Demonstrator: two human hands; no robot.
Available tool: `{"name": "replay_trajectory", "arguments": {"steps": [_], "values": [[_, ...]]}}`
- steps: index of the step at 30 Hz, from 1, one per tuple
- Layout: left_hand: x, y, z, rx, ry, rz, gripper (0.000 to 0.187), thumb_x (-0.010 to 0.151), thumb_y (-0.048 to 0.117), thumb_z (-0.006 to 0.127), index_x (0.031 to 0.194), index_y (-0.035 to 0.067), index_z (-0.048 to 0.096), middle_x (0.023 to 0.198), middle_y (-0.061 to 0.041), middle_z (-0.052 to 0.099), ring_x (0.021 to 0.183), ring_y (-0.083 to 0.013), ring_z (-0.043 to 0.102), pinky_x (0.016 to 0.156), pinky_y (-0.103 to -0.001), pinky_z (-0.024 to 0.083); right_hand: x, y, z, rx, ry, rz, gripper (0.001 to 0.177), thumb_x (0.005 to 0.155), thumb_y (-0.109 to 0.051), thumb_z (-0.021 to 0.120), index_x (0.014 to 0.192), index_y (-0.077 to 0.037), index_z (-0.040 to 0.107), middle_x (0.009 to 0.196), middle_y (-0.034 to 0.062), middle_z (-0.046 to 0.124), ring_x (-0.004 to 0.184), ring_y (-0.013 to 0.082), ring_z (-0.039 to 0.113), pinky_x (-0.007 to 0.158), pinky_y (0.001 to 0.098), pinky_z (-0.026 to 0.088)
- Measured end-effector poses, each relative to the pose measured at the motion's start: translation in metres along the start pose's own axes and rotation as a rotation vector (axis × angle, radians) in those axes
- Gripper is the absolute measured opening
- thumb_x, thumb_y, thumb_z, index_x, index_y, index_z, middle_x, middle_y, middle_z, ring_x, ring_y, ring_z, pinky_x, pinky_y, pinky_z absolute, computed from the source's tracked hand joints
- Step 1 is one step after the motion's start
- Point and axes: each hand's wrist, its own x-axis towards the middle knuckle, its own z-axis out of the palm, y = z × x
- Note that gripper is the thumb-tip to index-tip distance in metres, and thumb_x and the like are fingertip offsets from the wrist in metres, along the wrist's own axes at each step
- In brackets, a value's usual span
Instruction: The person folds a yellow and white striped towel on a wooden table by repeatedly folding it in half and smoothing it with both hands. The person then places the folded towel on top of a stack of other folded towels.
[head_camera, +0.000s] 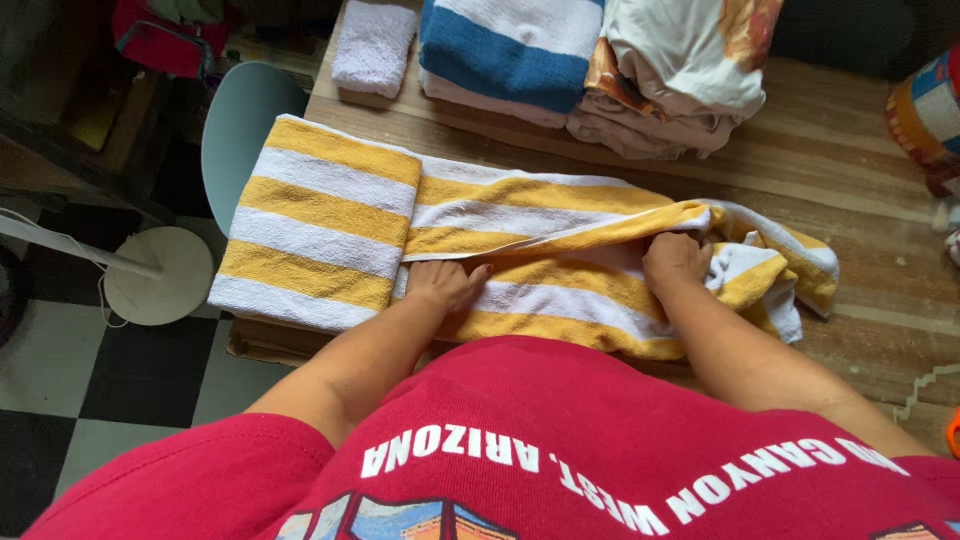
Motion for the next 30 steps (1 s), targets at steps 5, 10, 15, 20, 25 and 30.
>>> {"name": "replay_trajectory", "arguments": {"steps": [5,10,15,20,25,30], "values": [[-0.012,-0.006,0.005,-0.02,-0.017,-0.019,0.091,0.101,0.073,0.018,0.114,0.002,0.075,0.122,-0.02,0.07,0.119,-0.0325,0.064,0.105,-0.048,0.044,-0.002,0.013,-0.005,0.115,0.074,0.015,0.031,0.096,-0.021,0.059,0.119,-0.01,0.076,0.122,0.0193,0.073,0.117,0.0381,0.066,0.102,0.0499,0.044],[-0.025,-0.007,0.013,-0.01,0.034,-0.01,0.088,0.102,0.072,0.02,0.131,0.002,0.064,0.134,-0.021,0.063,0.13,-0.0337,0.055,0.113,-0.051,0.035,0.007,0.019,-0.011,0.168,0.031,0.159,0.036,0.1,-0.025,0.056,0.129,-0.011,0.072,0.134,0.0183,0.066,0.126,0.0386,0.059,0.106,0.0539,0.041],[-0.024,-0.012,0.022,-0.037,-0.011,-0.003,0.087,0.1,0.072,0.022,0.152,0.006,0.041,0.155,-0.019,0.042,0.146,-0.0329,0.035,0.123,-0.052,0.019,-0.006,0.0,-0.01,0.176,0.106,0.15,0.052,0.094,-0.031,0.056,0.142,-0.011,0.058,0.154,0.0163,0.045,0.141,0.0362,0.038,0.112,0.0562,0.029],[-0.027,-0.023,0.025,-0.02,-0.007,0.065,0.085,0.098,0.071,0.032,0.155,0.007,0.038,0.159,-0.018,0.04,0.151,-0.0308,0.033,0.126,-0.051,0.018,-0.041,-0.022,-0.006,0.005,0.058,0.062,0.058,0.096,-0.041,0.053,0.144,-0.009,0.058,0.157,0.0156,0.045,0.149,0.0353,0.031,0.125,0.0564,0.011],[-0.036,-0.031,0.019,-0.038,0.023,0.085,0.1,0.088,0.072,0.054,0.155,0.0,0.032,0.161,-0.023,0.03,0.153,-0.0369,0.023,0.126,-0.047,0.014,-0.057,-0.043,0.0,0.085,0.074,0.149,0.078,0.095,-0.048,0.05,0.156,-0.002,0.034,0.165,0.0216,0.024,0.155,0.039,0.009,0.121,0.0625,-0.004],[-0.044,-0.036,0.01,-0.04,0.021,0.124,0.113,0.083,0.073,0.068,0.152,-0.009,0.03,0.16,-0.029,0.029,0.153,-0.0401,0.021,0.126,-0.044,0.017,-0.061,-0.075,-0.007,0.368,0.178,0.352,0.113,0.079,-0.035,0.062,0.163,0.003,-0.004,0.169,0.0212,-0.01,0.154,0.0357,-0.012,0.111,0.0682,-0.013]]}}
